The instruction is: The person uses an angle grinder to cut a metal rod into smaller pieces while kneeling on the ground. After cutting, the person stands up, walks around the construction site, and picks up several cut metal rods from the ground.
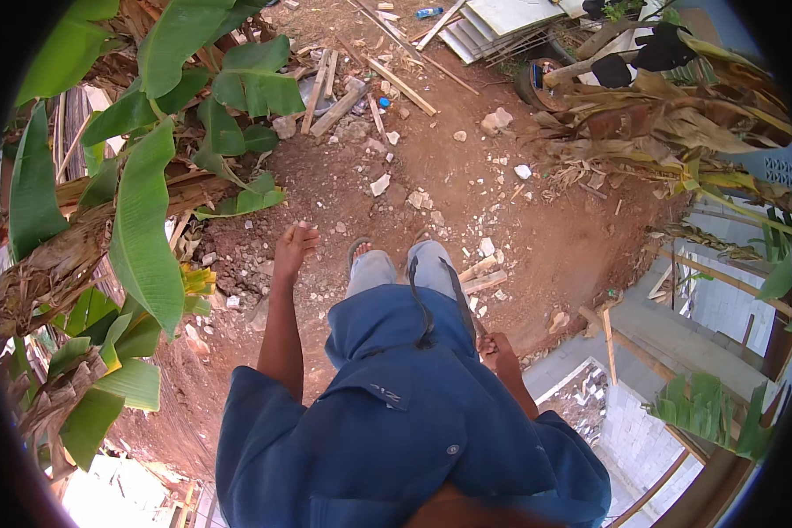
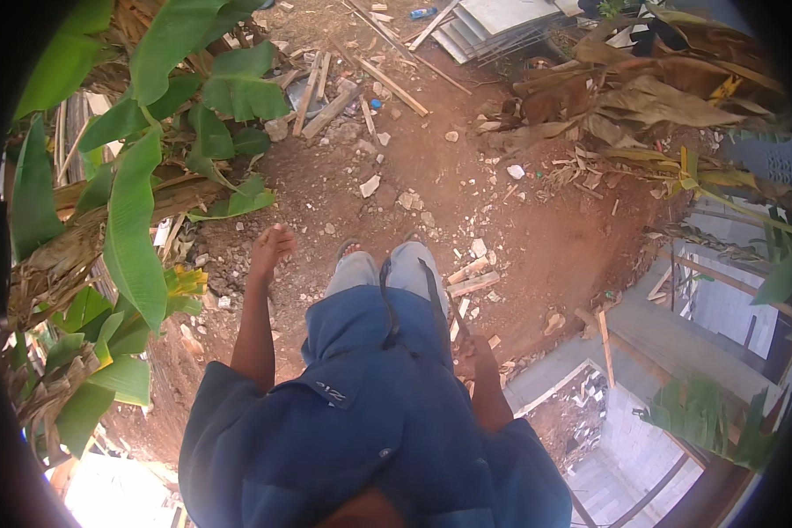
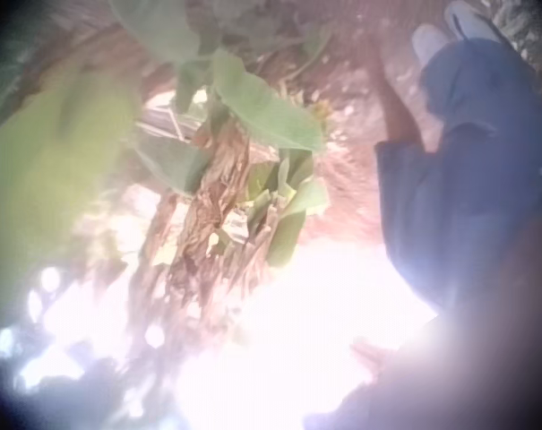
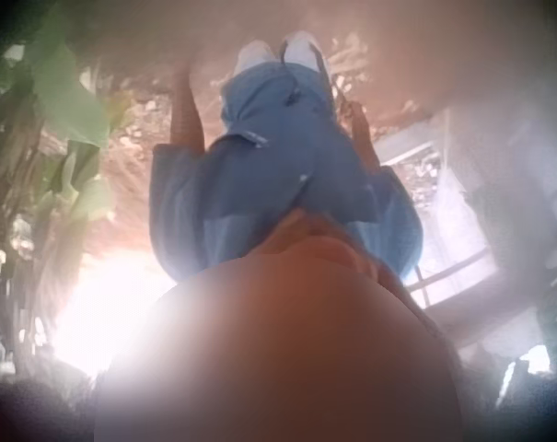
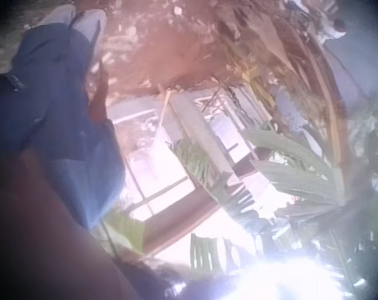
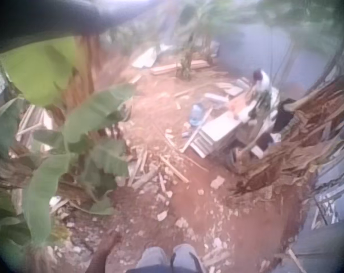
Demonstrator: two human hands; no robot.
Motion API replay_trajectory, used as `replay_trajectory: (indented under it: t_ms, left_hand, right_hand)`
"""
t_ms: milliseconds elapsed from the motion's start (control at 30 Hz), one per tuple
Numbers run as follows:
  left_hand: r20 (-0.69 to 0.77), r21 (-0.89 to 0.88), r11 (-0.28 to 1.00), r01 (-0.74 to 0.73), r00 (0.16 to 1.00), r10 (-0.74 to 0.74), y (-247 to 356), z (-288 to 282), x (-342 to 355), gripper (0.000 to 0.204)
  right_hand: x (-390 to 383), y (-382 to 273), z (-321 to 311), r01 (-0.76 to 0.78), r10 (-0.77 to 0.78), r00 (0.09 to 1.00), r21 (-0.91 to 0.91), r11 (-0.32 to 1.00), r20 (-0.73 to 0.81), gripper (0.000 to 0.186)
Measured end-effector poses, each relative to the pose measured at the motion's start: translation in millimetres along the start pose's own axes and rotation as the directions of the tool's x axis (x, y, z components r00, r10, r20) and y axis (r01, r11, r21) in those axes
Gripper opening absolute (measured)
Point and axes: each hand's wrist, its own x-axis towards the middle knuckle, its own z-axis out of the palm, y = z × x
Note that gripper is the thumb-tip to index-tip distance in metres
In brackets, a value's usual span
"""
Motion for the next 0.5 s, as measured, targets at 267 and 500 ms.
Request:
replay_trajectory:
  t_ms: [267,500]
  left_hand:
    - [-0.281,-0.427,0.902,0.06,0.94,-0.196,-58.4,106.5,164.5,0.042]
    - [-0.559,0.346,0.75,0.564,0.766,-0.318,-201.5,269.4,239.3,0.048]
  right_hand:
    - [-10.8,-202.5,172.9,0.26,-0.226,0.965,-0.355,0.898,0.133,0.006]
    - [-9.5,-393.7,311.5,0.117,-0.288,0.958,-0.907,0.405,-0.005,0.009]
